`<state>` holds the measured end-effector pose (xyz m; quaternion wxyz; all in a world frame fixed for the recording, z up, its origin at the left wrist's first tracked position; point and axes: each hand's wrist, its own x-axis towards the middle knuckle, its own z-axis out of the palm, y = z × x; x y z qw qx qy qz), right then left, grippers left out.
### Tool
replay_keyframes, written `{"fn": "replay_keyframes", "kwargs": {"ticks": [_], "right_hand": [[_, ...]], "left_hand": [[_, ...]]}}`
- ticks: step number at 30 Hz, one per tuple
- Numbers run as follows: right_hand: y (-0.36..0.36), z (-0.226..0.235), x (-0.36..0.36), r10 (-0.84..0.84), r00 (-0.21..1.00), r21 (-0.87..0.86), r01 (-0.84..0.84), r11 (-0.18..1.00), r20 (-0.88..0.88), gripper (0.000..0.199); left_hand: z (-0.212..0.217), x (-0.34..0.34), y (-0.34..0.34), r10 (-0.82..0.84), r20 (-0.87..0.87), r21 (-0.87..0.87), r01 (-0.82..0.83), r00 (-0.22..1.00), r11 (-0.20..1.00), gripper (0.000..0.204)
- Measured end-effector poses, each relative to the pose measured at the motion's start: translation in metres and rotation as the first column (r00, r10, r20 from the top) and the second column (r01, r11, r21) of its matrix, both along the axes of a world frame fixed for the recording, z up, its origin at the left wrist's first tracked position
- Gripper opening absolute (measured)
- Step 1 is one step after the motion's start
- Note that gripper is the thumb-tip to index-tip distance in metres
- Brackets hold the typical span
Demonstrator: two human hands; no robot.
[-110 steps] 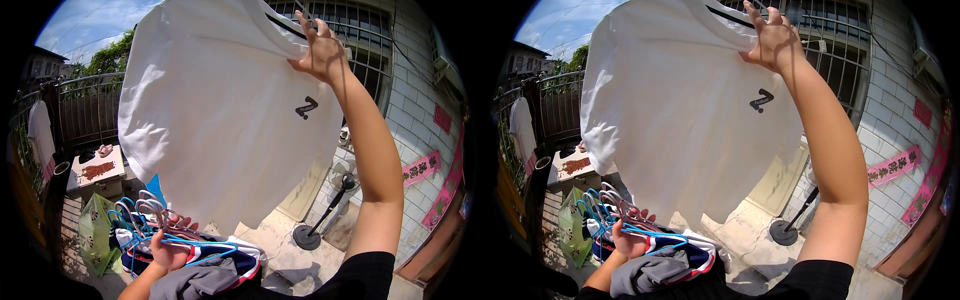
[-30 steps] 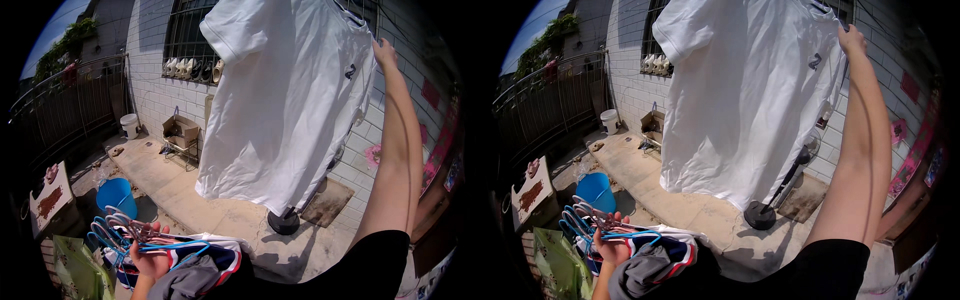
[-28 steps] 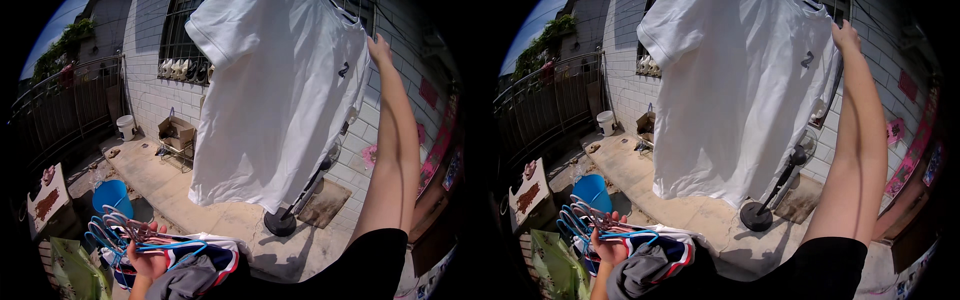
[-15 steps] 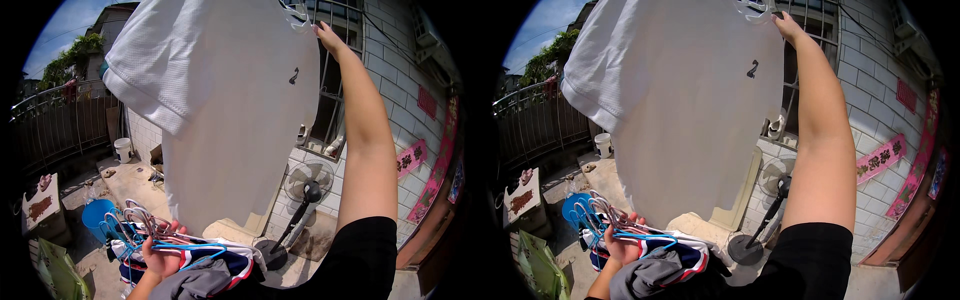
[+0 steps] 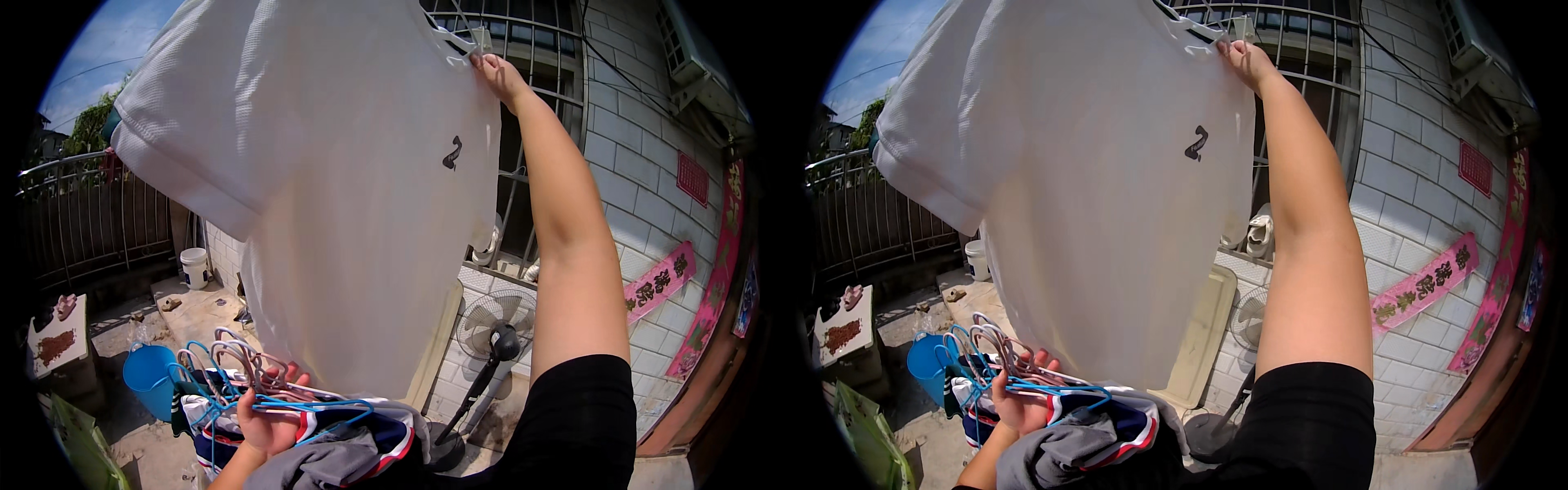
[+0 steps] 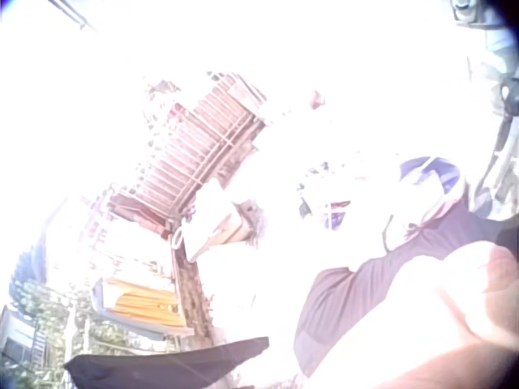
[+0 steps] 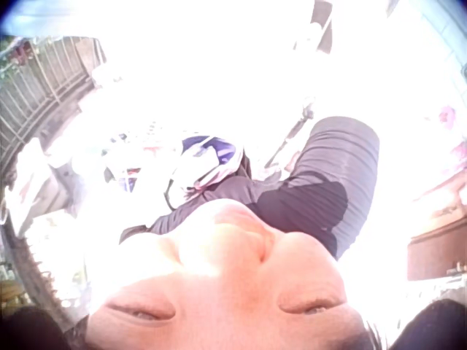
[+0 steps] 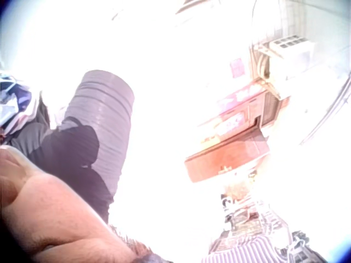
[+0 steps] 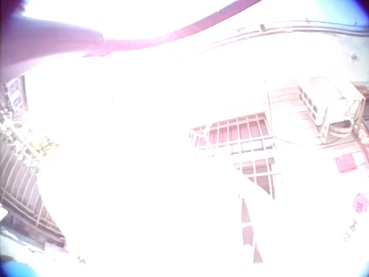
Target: The person removes various dry clothes from a clothesline on a balcony. They take down items including a grey shirt, black pants, a white towel, a striped shirt, and several other garments, placing them onto a stack of hangers held in their left hand. The person moves along the line to reach different items and finishes by walking towards a door.
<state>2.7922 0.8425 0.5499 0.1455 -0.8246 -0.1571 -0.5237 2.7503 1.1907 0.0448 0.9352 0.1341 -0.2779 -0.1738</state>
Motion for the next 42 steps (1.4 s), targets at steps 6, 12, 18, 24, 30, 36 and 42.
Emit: {"fn": "replay_keyframes", "kwargs": {"ticks": [6, 12, 18, 24, 30, 36, 42], "right_hand": [[0.015, 0.017, -0.060, -0.554, 0.752, 0.162, 0.534, 0.830, 0.358, 0.047], [-0.046, 0.003, -0.092, -0.769, 0.530, 0.178, 0.770, 0.613, 0.358, 0.044], [-0.121, -0.089, -0.086, -0.875, 0.412, -0.072, 0.910, 0.408, 0.254, 0.041], [-0.164, -0.123, -0.098, -0.966, 0.233, -0.028, 0.972, 0.231, 0.108, 0.040], [-0.164, -0.082, -0.078, -0.964, 0.264, 0.103, 0.959, 0.264, 0.012, 0.036], [-0.130, -0.012, -0.022, -0.967, 0.253, 0.282, 0.931, 0.232, -0.039, 0.039], [-0.114, 0.063, 0.012, -0.906, 0.422, 0.366, 0.850, 0.379, -0.041, 0.042]], "left_hand": [[0.003, 0.033, -0.015, -0.060, -0.047, 0.003, 0.060, 0.997, 0.998, 0.043], [0.003, 0.067, -0.024, -0.123, -0.037, -0.027, 0.122, 0.992, 0.992, 0.044], [-0.013, 0.101, -0.023, -0.174, 0.008, 0.046, 0.173, 0.985, 0.984, 0.047], [-0.021, 0.123, -0.032, -0.134, -0.057, 0.044, 0.136, 0.989, 0.990, 0.047], [-0.027, 0.135, -0.034, -0.090, -0.027, 0.033, 0.091, 0.996, 0.995, 0.044], [-0.021, 0.135, -0.043, 0.025, -0.026, -0.002, -0.025, 0.999, 1.000, 0.044], [-0.002, 0.126, -0.056, 0.126, -0.036, -0.056, -0.128, 0.991, 0.990, 0.043]]}}
